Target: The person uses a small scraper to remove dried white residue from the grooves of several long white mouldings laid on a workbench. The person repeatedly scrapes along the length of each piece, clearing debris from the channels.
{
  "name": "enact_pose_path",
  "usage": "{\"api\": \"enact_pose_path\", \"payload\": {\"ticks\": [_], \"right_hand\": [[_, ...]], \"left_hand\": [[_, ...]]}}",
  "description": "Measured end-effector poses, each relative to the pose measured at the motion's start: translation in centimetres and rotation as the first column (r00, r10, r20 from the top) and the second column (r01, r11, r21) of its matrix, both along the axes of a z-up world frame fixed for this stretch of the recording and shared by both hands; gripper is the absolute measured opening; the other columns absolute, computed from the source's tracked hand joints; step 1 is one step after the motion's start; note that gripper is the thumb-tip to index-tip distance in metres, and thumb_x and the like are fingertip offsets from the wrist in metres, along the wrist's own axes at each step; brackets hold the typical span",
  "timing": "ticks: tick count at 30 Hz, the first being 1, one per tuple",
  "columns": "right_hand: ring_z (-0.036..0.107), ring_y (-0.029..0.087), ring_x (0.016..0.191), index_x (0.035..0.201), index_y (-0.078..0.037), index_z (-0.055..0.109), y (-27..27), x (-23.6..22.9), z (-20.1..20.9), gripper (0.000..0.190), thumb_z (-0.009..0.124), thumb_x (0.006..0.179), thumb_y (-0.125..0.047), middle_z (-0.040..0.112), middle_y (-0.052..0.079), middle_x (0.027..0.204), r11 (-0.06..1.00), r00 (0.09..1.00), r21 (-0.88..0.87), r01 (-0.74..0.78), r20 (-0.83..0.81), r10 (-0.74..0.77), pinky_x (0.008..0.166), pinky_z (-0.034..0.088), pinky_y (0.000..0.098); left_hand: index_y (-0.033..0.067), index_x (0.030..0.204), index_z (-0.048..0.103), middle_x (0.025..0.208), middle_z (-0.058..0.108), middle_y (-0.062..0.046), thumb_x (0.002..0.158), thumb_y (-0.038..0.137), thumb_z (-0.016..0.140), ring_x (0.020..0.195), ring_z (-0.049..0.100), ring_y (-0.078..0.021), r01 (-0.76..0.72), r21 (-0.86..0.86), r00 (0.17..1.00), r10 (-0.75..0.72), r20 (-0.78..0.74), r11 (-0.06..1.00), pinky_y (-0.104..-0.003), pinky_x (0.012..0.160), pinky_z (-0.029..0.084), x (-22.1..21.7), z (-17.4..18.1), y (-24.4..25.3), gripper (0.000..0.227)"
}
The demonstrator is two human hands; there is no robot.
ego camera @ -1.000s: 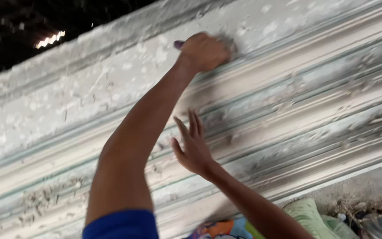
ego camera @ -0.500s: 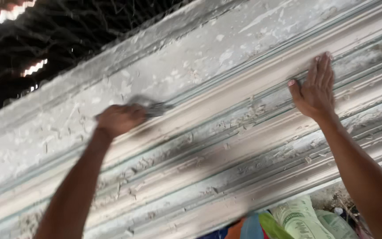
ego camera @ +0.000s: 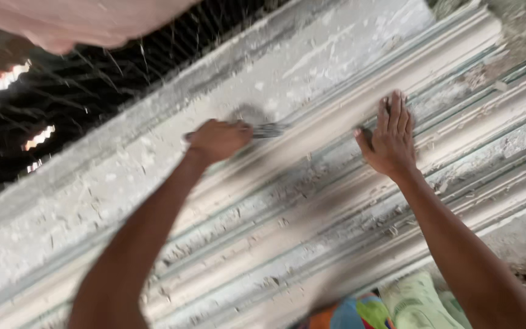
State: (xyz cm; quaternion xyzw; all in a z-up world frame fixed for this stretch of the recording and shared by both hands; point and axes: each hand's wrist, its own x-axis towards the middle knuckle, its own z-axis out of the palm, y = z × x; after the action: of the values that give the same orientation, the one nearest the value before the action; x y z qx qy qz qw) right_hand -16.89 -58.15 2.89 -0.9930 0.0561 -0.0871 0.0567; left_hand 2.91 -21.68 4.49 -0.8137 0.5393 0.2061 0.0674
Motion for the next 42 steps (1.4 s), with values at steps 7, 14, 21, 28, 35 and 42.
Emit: {"api": "enact_pose_path", "payload": {"ticks": [7,14,21,28,35,42], "right_hand": [[0.03,0.057,0.146,0.151,0.018,0.037,-0.3,0.2,0.3,0.086,0.069,0.094,-0.038,0.029,0.043,0.156,1.0,0.999,0.0,-0.023,-0.025,0.023,0.116,0.028,0.0635],[0.018,0.053,0.151,0.156,0.015,0.03,-1.4,-0.6,-1.1,0.084,0.056,0.1,-0.041,0.017,0.039,0.162,0.99,0.997,0.119,-0.071,0.013,0.07,0.12,0.019,0.0597],[0.04,0.047,0.146,0.15,0.003,0.052,-16.5,1.1,1.4,0.059,0.063,0.096,-0.02,0.046,0.031,0.15,0.956,0.979,0.213,-0.202,0.047,0.197,0.119,0.029,0.0575],[0.009,0.048,0.155,0.161,0.001,0.018,-18.2,2.4,3.5,0.075,0.028,0.104,-0.047,0.005,0.032,0.168,0.979,0.938,0.201,0.032,-0.344,0.039,0.123,0.016,0.065],[0.023,0.05,0.152,0.16,0.003,0.034,-18.5,1.8,3.0,0.069,0.048,0.103,-0.033,0.019,0.027,0.168,0.987,0.97,0.16,-0.011,-0.24,0.05,0.109,0.039,0.0697],[0.019,0.051,0.152,0.161,0.001,0.032,-18.1,2.2,3.4,0.069,0.045,0.104,-0.037,0.017,0.028,0.168,0.986,0.968,0.166,0.014,-0.249,0.028,0.109,0.038,0.0738]], "left_hand": [[0.0215,0.13,0.051,0.107,0.061,-0.003,0.097,0.016,0.046,0.079,0.075,-0.0275,0.177,0.054,0.946,-0.185,0.267,0.983,-0.044,0.066,0.063,0.2,2.7,7.4,0.034],[0.0296,0.135,0.04,0.124,0.059,-0.003,0.104,0.017,0.035,0.098,0.074,-0.0305,0.048,0.269,0.985,-0.09,0.146,0.962,-0.051,0.087,0.058,0.0,4.9,-5.7,0.034],[0.0316,0.13,0.054,0.113,0.062,0.003,0.103,0.035,0.049,0.086,0.074,-0.0202,-0.216,0.093,0.886,0.155,0.438,0.972,-0.038,0.071,0.061,-6.6,0.5,7.3,0.027],[0.0188,0.146,0.029,0.14,0.051,-0.007,0.093,0.004,0.063,0.108,0.069,-0.0272,-0.09,0.602,0.995,0.095,0.024,0.793,-0.044,0.091,0.061,-1.9,7.9,2.4,0.065],[0.0196,0.146,0.03,0.137,0.052,-0.008,0.079,0.026,0.082,0.104,0.069,-0.0302,-0.066,0.628,0.992,0.121,-0.046,0.776,-0.051,0.082,0.063,-2.7,9.9,1.8,0.085],[0.0323,0.152,0.035,0.156,0.045,-0.004,0.105,0.052,0.026,0.12,0.065,-0.0369,-0.071,0.485,0.995,0.099,-0.032,0.872,-0.074,0.081,0.057,-0.3,4.2,-2.4,0.052]]}}
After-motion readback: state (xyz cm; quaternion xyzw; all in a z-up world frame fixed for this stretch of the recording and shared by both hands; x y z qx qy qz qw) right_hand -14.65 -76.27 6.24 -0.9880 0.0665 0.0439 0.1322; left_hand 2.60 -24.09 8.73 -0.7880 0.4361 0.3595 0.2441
